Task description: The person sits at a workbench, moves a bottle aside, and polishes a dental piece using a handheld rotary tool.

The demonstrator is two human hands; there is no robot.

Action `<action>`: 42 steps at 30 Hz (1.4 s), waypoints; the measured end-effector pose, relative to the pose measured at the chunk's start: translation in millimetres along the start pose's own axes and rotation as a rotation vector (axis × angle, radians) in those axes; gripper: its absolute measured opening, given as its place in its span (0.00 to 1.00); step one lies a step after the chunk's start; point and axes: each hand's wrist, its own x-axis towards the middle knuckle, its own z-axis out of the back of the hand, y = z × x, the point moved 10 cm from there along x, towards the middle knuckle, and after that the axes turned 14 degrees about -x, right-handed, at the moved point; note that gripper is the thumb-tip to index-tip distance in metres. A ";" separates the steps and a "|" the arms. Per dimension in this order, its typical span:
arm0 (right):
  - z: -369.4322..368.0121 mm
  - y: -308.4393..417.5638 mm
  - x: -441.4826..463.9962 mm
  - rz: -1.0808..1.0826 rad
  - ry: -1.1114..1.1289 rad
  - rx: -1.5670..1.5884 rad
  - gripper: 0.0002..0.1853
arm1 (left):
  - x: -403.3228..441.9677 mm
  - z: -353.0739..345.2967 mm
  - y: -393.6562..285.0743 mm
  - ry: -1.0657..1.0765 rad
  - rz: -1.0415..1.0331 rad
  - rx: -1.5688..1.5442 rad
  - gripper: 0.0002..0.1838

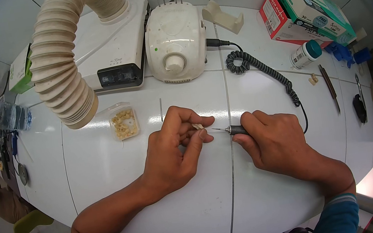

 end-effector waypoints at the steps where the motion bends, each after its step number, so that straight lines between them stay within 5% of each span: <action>1: -0.1 -0.3 0.0 0.000 0.000 0.003 0.19 | -0.2 0.4 0.5 -0.002 -0.001 0.004 0.11; 32: -0.4 -8.2 -0.9 -0.022 0.055 0.077 0.18 | -1.5 7.3 7.8 -0.099 0.087 -0.208 0.14; 42: 2.7 -8.0 -2.4 0.017 0.031 0.142 0.18 | -0.9 5.8 -3.9 -0.042 0.028 0.082 0.15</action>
